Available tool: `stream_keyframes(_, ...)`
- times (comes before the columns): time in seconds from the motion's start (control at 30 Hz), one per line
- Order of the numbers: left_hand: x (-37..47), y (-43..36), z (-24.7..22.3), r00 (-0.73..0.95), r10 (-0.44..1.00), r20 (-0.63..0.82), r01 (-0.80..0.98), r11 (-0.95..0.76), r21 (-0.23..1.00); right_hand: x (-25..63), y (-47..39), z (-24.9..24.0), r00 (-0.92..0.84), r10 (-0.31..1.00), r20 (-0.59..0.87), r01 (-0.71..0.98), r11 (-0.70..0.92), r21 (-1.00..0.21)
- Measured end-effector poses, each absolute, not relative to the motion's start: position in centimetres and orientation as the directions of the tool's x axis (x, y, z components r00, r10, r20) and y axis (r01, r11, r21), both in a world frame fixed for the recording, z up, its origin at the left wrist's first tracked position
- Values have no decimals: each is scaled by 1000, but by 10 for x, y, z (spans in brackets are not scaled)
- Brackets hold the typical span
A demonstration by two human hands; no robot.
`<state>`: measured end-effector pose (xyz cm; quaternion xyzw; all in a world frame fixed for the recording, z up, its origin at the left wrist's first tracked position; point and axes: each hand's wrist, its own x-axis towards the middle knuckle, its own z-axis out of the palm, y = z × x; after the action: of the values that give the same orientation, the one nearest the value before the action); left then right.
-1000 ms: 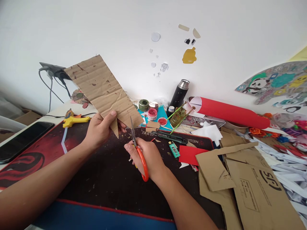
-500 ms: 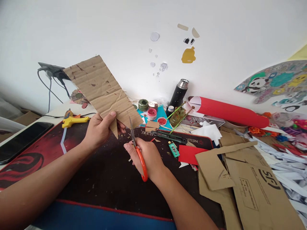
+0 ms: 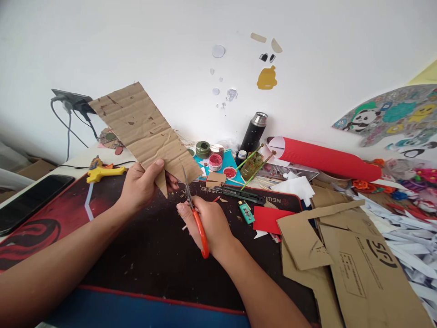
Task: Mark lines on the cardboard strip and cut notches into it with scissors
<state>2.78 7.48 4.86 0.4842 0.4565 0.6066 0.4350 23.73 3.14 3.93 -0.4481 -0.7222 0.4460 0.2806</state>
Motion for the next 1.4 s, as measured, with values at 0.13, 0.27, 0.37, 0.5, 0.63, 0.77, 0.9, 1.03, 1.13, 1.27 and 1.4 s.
stream_keyframes(0.13,29,75,48,-169,967,189,-86,-205,975,237,31,41,-434,901,-3,407,194,-892)
stream_keyframes(0.27,28,75,46,-168,965,202,-68,-216,974,236,30,42,-430,903,-10,417,189,-889)
stream_keyframes(0.37,29,75,45,-172,965,197,-78,-212,974,236,30,42,-430,903,-3,416,195,-888)
stream_keyframes(0.5,30,73,48,-183,966,184,-88,-203,975,237,29,43,-425,905,-1,427,199,-882)
stream_keyframes(0.63,31,73,49,-178,964,197,-78,-213,974,236,30,44,-422,907,-5,444,202,-873)
stream_keyframes(0.77,30,74,48,-173,964,202,-72,-217,973,236,30,44,-424,906,-8,445,200,-873)
stream_keyframes(0.9,31,72,49,-183,965,189,-66,-203,977,235,29,43,-417,909,-15,444,189,-876)
stream_keyframes(1.03,32,72,51,-184,965,187,-54,-200,978,235,29,44,-412,911,-16,442,184,-878)
stream_keyframes(1.13,31,72,49,-177,966,187,-57,-199,978,235,28,45,-410,912,-16,442,183,-878)
stream_keyframes(1.27,31,72,48,-188,964,188,-87,-207,974,235,28,46,-409,912,-21,451,182,-874)
stream_keyframes(1.4,32,72,50,-192,962,195,-75,-213,974,235,27,45,-409,912,-27,449,175,-876)
